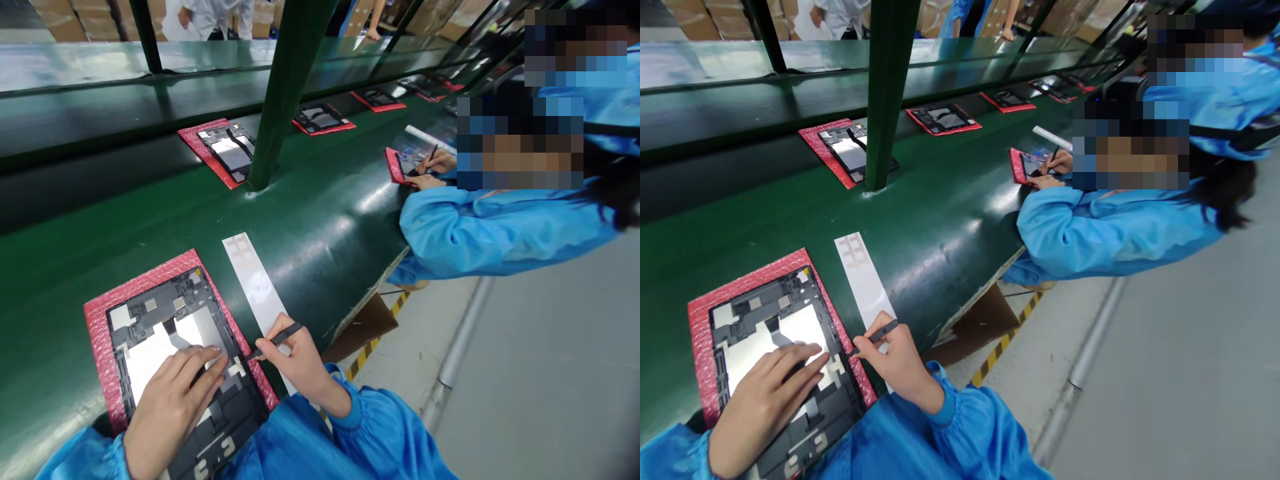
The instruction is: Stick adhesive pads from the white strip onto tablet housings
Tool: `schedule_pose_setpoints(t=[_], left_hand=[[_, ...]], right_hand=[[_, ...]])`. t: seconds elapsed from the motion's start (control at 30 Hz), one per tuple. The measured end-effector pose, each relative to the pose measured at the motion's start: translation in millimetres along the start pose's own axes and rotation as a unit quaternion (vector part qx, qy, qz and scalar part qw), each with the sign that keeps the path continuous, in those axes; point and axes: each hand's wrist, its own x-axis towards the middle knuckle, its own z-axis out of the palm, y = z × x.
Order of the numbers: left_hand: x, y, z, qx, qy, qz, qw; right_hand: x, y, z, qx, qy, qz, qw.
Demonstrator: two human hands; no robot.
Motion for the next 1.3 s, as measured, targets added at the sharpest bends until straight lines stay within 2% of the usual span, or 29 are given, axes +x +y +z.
schedule_pose_setpoints(t=[1.1, 1.3], left_hand=[[1.6, -2.3, 2.0, -0.007, 0.001, 0.010, 1.000], [-3.1, -3.7, 3.2, 0.003, -0.027, 0.011, 1.000]], right_hand=[[2.9, -6.4, -0.5, -0.017, -0.002, 0.007, 1.000], [3.9, -1.8, -2.0, -0.025, -0.016, 0.003, 1.000]])
